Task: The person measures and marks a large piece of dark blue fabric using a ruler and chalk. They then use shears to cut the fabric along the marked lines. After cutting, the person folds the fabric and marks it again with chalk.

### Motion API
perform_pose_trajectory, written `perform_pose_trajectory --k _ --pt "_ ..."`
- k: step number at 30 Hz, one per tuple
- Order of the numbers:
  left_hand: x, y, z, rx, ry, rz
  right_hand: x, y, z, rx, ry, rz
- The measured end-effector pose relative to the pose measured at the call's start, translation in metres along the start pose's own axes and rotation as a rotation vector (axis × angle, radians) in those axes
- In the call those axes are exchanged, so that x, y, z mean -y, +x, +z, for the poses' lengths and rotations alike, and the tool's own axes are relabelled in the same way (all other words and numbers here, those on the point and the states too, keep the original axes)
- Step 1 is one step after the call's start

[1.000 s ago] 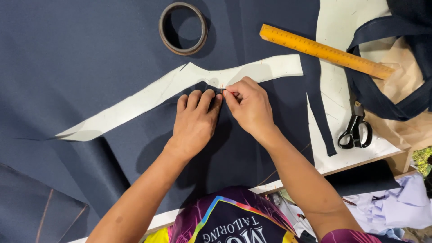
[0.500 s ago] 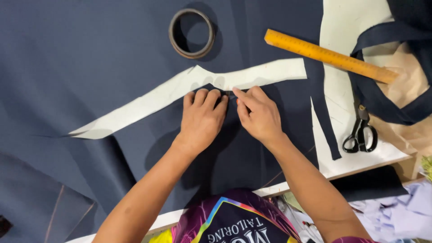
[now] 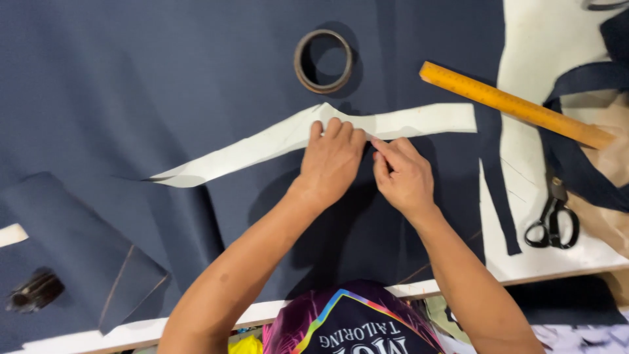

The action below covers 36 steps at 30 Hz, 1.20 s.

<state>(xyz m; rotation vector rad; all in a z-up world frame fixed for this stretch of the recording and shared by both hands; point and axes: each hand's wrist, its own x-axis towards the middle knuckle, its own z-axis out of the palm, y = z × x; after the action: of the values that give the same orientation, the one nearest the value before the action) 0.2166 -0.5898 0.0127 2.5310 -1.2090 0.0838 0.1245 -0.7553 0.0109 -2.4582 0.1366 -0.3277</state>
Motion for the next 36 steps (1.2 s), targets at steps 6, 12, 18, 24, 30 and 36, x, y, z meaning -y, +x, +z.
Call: perform_pose_trajectory --k 6,12,18,24,30,36 --pt "-0.001 -0.001 -0.009 -0.015 -0.087 0.060 -0.002 -0.004 -0.001 0.036 0.003 0.042" --pt "0.006 -0.020 0.003 -0.086 -0.170 0.165 -0.004 -0.007 0.000 0.055 0.035 0.107" --pt "0.009 -0.020 -0.005 -0.053 -0.253 0.195 -0.008 -0.006 -0.002 0.031 -0.064 0.038" --pt "0.013 -0.024 -0.021 0.012 -0.229 0.169 -0.003 -0.002 -0.012 -0.015 0.535 0.275" --pt "0.012 -0.029 -0.018 0.010 -0.213 0.154 0.015 0.001 -0.005 -0.096 0.602 0.257" --pt "0.010 -0.028 -0.019 -0.046 -0.217 0.149 0.032 0.010 0.002 -0.068 0.331 0.283"
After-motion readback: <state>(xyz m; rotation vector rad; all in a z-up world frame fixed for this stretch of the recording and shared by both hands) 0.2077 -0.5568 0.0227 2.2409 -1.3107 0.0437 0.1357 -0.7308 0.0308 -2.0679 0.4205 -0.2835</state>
